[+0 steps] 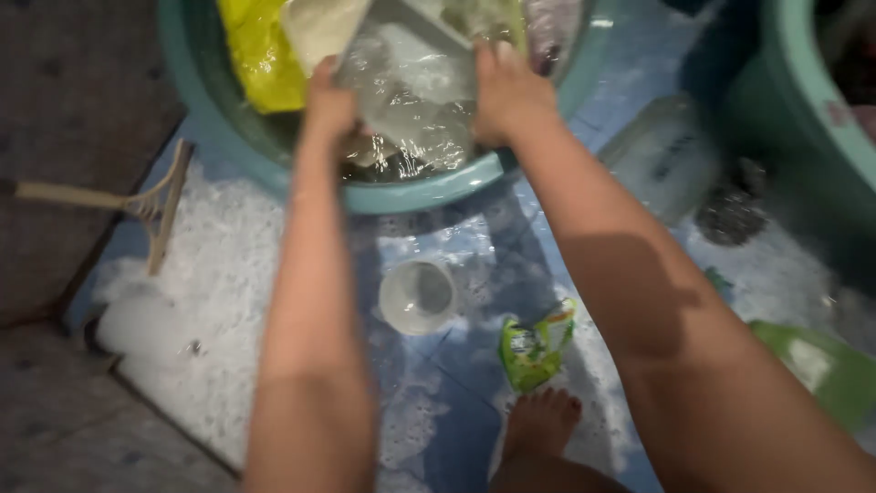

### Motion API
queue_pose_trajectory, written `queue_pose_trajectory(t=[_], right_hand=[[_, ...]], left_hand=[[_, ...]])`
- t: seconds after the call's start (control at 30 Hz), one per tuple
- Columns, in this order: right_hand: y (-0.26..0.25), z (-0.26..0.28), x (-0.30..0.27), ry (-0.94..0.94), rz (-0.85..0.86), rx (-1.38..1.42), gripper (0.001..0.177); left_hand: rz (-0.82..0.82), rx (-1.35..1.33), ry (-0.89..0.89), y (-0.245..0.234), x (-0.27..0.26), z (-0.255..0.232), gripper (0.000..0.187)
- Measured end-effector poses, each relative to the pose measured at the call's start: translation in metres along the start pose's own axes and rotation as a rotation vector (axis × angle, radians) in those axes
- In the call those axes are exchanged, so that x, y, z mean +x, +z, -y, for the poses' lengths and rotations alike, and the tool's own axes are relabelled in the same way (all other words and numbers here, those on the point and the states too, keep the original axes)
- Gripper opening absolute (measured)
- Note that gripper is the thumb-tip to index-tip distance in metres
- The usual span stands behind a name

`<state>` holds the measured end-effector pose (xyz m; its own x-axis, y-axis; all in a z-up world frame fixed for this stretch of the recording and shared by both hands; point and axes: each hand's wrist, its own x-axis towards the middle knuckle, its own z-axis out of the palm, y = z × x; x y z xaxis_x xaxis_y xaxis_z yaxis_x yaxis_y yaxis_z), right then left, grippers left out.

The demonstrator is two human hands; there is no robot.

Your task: Scrubbing and rinsing plastic dishes and containers in basins of soapy water on the floor.

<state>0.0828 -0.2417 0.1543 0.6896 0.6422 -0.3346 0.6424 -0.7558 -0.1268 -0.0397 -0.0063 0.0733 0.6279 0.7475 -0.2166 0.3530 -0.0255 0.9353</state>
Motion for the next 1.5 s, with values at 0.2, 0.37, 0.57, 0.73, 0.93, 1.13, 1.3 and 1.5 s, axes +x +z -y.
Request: queue_pose_trajectory(t=[0.2, 0.37, 0.57, 0.73, 0.93, 1.13, 1.3, 1.5], right_hand=[[0.043, -0.044, -0.051, -0.296, -0.793, 0.549, 0.057], [0.045, -0.092, -0.061, 0.088, -0.807, 1.707, 0.037], [0.032, -0.152, -0.064, 0.476, -0.255, 2.301, 0.035], [0.039, -0.205, -0.101, 0.556, -0.326, 1.632, 0.046], [0.144, -0.382, -0.113, 0.581, -0.331, 0.977, 0.058], [0.211, -0.409, -0.136, 0.278, -0.44, 0.205, 0.086], [0.238, -0.345, -0.176, 0.507, -0.441, 0.405, 0.068], [0.253, -0.288, -0.258, 0.417, -0.597, 0.213, 0.07]], left_hand=[[0.163, -0.111, -0.025, -0.025, -0.076, -0.098, 0.048], [0.18, -0.147, 0.038, 0.004, -0.136, -0.139, 0.044], [0.2, -0.342, 0.119, 0.093, -0.198, -0.156, 0.061], [0.188, -0.439, 0.321, 0.175, -0.252, -0.134, 0.063], [0.155, -0.66, 0.247, 0.239, -0.292, -0.159, 0.07], [0.1, -0.49, 0.411, 0.275, -0.307, -0.131, 0.071], [0.15, -0.012, 0.849, 0.279, -0.313, -0.093, 0.069], [-0.181, -0.161, 0.928, 0.214, -0.251, -0.097, 0.096]])
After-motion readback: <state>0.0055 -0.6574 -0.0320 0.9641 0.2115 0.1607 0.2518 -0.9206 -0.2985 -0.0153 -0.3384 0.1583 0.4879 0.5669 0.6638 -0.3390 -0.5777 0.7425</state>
